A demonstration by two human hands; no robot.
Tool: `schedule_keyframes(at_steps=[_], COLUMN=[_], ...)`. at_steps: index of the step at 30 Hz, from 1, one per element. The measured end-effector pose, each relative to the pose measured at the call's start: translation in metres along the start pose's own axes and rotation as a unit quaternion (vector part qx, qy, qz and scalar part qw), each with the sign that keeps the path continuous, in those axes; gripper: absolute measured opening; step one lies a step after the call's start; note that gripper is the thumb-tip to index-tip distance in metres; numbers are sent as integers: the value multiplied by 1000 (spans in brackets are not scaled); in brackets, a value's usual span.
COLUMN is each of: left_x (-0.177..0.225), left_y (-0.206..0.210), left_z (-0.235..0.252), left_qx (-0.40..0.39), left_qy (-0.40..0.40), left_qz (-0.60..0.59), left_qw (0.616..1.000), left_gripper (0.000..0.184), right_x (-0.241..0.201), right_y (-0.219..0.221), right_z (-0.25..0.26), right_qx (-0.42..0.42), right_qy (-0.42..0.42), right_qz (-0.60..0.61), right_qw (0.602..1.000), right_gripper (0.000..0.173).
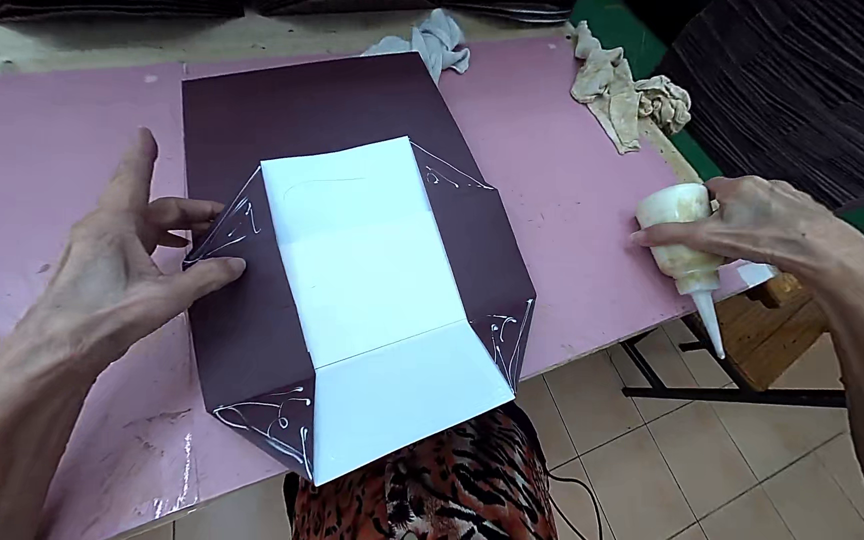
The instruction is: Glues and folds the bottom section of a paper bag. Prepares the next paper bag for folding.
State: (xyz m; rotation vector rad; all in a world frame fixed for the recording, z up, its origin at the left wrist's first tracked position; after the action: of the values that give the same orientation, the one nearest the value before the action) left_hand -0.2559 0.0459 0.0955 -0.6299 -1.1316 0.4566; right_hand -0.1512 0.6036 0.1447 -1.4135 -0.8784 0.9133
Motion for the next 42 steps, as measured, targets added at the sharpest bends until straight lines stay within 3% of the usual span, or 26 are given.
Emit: schedule_keyframes(at_steps=[4, 7, 10, 16, 18, 21, 25, 27, 28, 31, 33, 36, 39, 42], left_x=[10, 15, 26, 36, 42, 62, 78, 79, 78, 77, 82, 87, 83, 79], left_y=[0, 2, 2, 1, 0, -5, -6, -1, 4, 16, 21, 20, 17, 15], left_z=[1, 0, 0, -8, -10, -18, -40, -51, -57, -75, -83, -85, -81, -78], left_qx=[-2, -1, 1, 18, 36, 85, 100, 25, -28, -126, -143, -119, -116, -116], left_qy=[12, 1, 4, 38, 56, 100, 157, 177, 180, 172, 183, 200, 202, 198], left_qz=[-14, -15, -10, -20, -43, -58, -34, -34, -29, 9, 67, 97, 79, 55], left_qw=[1000, 1000, 1000, 999, 997, 990, 982, 983, 983, 977, 970, 968, 969, 972], left_gripper=[112, 113, 116, 117, 119, 115, 99, 94, 100, 143, 154, 150, 148, 134], right_x=[-28, -90, -158, -248, -255, -245, -228, -221, -218, -209, -207, -207, -210, -214], right_y=[-31, -45, -26, 7, 4, -5, -5, -2, 0, 13, 24, 31, 27, 20], right_z=[-7, -16, -15, -11, -16, -25, -47, -55, -59, -74, -86, -95, -96, -93], right_qx=[75, 112, 56, -50, -39, 44, 106, 85, 61, -20, -17, 16, 9, 13], right_qy=[-94, -237, -349, -424, -438, -470, -517, -549, -558, -566, -589, -597, -591, -589], right_qz=[22, 132, 254, 300, 313, 345, 357, 341, 328, 251, 197, 154, 163, 180], right_qw=[992, 956, 900, 853, 842, 811, 771, 758, 760, 785, 784, 787, 790, 788], right_gripper=[86, 75, 65, 96, 100, 94, 58, 46, 53, 108, 123, 127, 120, 111])
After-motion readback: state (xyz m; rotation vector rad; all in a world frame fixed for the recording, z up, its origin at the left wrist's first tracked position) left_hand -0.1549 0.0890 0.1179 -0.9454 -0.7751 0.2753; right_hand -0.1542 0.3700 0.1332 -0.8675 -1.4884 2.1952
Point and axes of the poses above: each hand's wrist, its own z-axis towards the middle knuckle, its own y-axis out of the palm, x = y × z, the point moved 10 cm from there along z, towards the middle knuckle, and after that the axes turned 7 degrees about x, right-handed, at the moved point
